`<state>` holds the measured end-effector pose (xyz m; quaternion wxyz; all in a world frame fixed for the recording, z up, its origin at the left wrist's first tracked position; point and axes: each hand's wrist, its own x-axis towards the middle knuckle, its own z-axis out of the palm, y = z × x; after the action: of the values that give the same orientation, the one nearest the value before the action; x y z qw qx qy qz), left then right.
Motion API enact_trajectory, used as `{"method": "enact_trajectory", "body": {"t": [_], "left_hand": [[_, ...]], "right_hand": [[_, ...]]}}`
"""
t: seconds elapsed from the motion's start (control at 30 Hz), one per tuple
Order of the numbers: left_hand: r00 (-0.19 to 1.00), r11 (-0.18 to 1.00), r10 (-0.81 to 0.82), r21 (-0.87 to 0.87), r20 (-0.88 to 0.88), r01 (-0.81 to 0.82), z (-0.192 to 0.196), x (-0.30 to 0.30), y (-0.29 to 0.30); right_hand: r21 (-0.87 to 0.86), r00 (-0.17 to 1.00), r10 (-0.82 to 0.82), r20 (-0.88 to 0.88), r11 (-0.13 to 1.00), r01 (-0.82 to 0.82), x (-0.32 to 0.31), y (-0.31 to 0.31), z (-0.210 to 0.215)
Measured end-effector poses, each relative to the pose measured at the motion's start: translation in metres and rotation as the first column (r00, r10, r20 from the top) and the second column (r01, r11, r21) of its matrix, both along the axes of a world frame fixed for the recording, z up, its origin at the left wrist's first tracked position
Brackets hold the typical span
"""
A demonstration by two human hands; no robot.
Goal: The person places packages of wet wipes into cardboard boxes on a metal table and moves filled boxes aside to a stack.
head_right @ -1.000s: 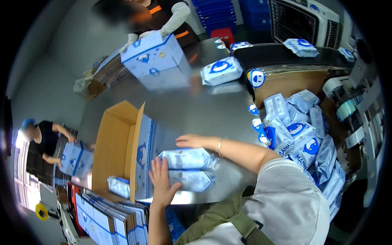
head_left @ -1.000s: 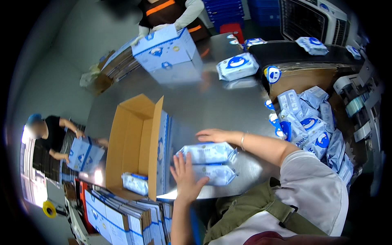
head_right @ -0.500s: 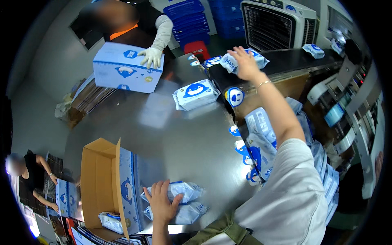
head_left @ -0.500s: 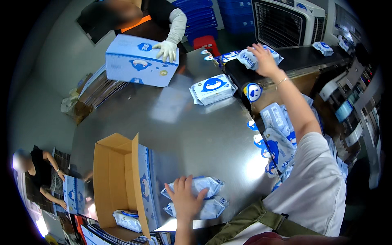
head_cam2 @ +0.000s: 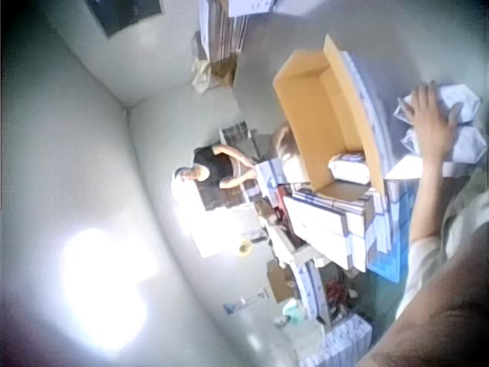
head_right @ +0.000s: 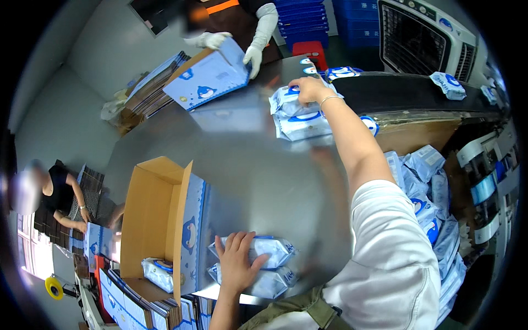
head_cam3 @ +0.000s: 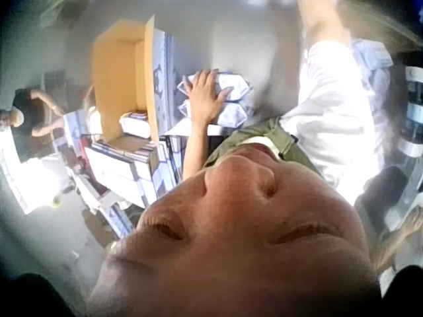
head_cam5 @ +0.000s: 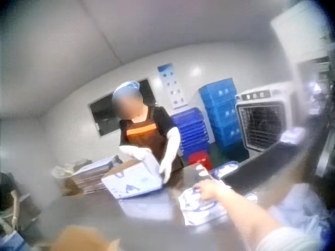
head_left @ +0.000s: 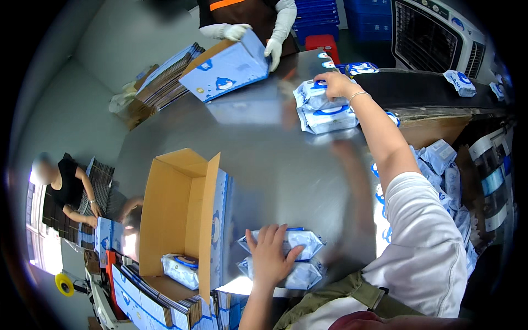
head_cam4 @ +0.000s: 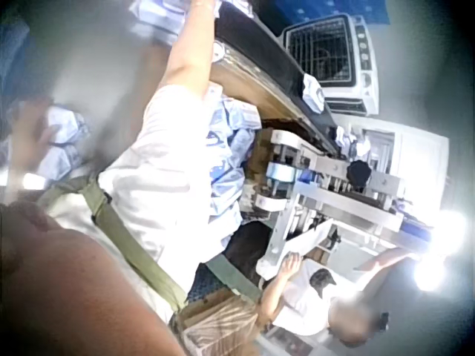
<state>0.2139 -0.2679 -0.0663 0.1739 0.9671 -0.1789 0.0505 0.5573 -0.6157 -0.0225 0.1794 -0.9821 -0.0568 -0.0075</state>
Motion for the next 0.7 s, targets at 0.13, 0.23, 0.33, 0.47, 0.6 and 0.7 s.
{"method": "enact_trajectory", "body": {"t": [0.13, 0.23, 0.33, 0.47, 0.6, 0.7], "left_hand": [[0.997, 0.999, -0.044, -0.007, 0.057, 0.045, -0.004, 0.000, 0.001], [1.000, 1.000, -0.028, -0.004, 0.009, 0.028, 0.001, -0.010, 0.010], [0.988, 0.989, -0.145, -0.018, -0.053, 0.144, 0.002, -0.016, 0.009], [0.971, 0.971, -0.240, -0.015, 0.001, 0.240, -0.001, -0.030, 0.012], [0.986, 0.996, 0.033, -0.089, 0.165, -0.018, 0.008, -0.075, 0.027], [0.866, 0.776, 0.494, -0.407, -0.081, -0.481, -0.016, -0.133, 0.057]], "right_hand": [[-0.001, 0.975, 0.222, 0.030, 0.975, -0.222, -0.047, 0.013, -0.012], [-0.258, 0.893, 0.290, 0.345, 0.944, -0.207, -0.166, 0.075, -0.031], [-0.240, 0.908, 0.273, 0.319, 0.950, -0.202, -0.265, 0.095, -0.037], [-0.175, 0.892, 0.333, 0.305, 0.940, -0.291, -0.269, 0.103, -0.031], [0.111, 0.936, 0.319, -0.148, 0.946, -0.304, -0.175, 0.067, -0.012], [0.226, 0.846, 0.341, -0.410, 0.936, -0.269, -0.141, 0.056, -0.038]]}}
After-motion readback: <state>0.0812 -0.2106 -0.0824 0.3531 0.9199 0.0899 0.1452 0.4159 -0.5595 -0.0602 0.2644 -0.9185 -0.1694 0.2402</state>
